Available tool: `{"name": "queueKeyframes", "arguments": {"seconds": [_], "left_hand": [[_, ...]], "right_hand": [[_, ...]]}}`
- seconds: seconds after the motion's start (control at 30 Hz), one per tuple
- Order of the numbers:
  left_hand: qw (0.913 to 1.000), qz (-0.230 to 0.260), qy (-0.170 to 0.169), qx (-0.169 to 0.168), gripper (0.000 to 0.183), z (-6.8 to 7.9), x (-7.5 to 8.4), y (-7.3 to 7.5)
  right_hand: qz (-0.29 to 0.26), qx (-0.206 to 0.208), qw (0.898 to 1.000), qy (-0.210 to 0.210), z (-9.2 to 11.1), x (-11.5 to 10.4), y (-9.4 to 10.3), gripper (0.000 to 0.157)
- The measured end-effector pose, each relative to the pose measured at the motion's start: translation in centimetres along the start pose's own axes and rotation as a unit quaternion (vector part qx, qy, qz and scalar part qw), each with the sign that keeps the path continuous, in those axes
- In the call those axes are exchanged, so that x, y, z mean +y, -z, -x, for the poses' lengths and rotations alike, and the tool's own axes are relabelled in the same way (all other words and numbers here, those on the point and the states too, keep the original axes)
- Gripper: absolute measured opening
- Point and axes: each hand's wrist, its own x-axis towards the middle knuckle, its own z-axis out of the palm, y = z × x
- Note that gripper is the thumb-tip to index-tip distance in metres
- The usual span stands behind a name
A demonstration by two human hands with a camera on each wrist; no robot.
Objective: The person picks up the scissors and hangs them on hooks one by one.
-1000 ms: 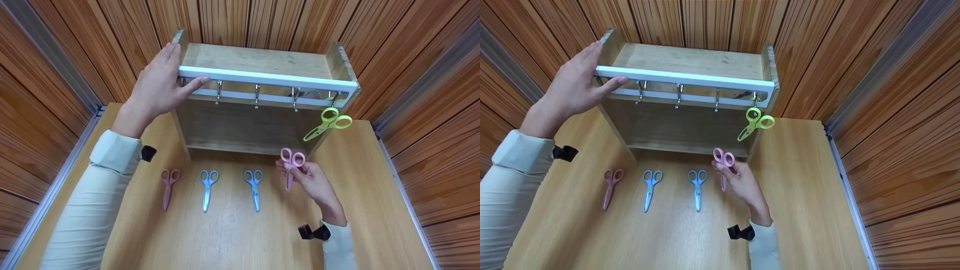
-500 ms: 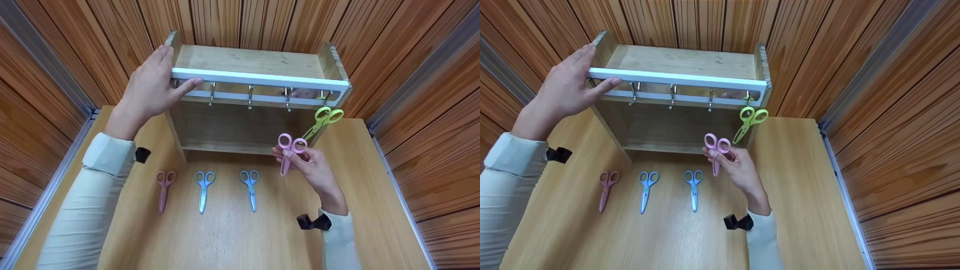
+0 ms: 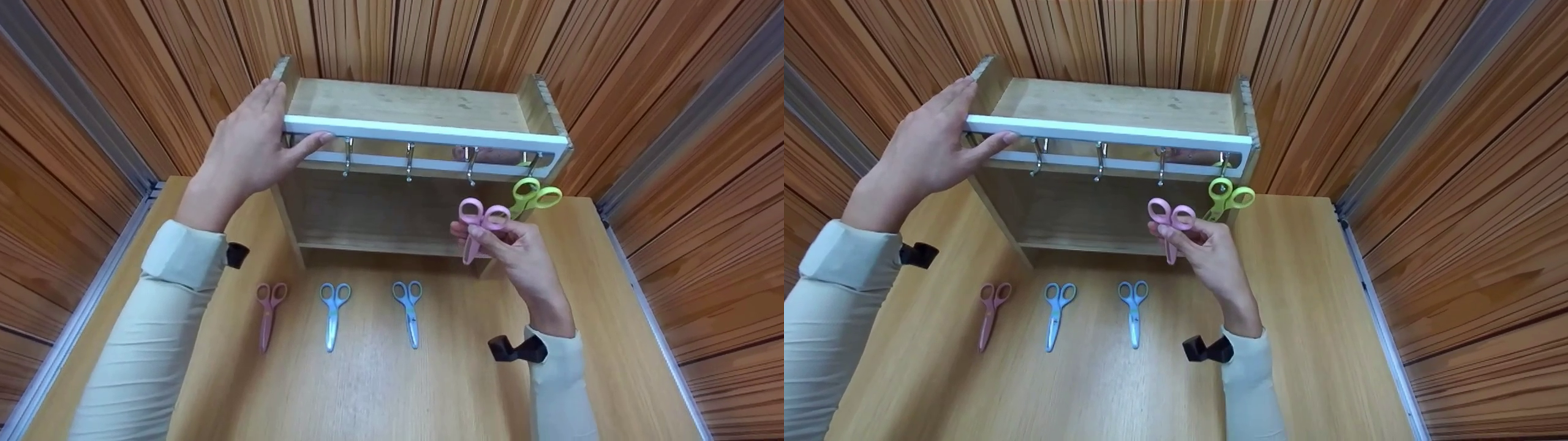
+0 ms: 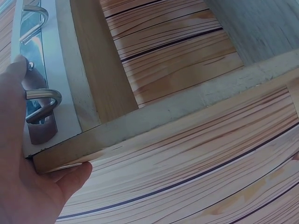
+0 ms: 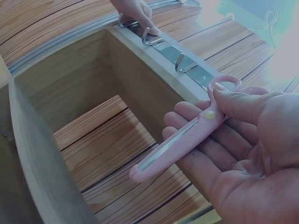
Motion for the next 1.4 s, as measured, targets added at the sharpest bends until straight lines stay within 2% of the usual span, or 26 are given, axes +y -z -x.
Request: {"name": "queueKeyframes", "arguments": {"seconds": [0.33, 0.5, 0.7, 1.23, 1.4], "left_hand": [[1.0, 0.0, 0.005, 0.0, 0.11, 0.2, -0.1, 0.0], [1.0, 0.003, 0.0, 0.003, 0.11, 0.2, 0.0, 0.0], [1.0, 0.006, 0.005, 0.001, 0.111, 0.8, -0.3, -0.2], [1.0, 0.004, 0.003, -0.003, 0.111, -0.2, 0.3, 0.2], [1.0, 0.008, 0.0, 0.002, 0.111, -0.4, 0.5, 0.2]], "right_hand": [[-0.055, 0.02, 0.998, 0.002, -1.8, -0.6, -0.6, 0.032], [-0.058, 0.039, 0.998, 0.006, -2.4, -0.3, -0.8, 0.032], [-0.049, 0.027, 0.998, 0.003, -2.6, 0.4, -1.1, 0.036], [-0.048, 0.066, 0.996, 0.026, -2.9, 1.0, -1.1, 0.035], [-0.035, 0.078, 0.996, 0.035, -2.6, 1.2, -1.1, 0.03]]}}
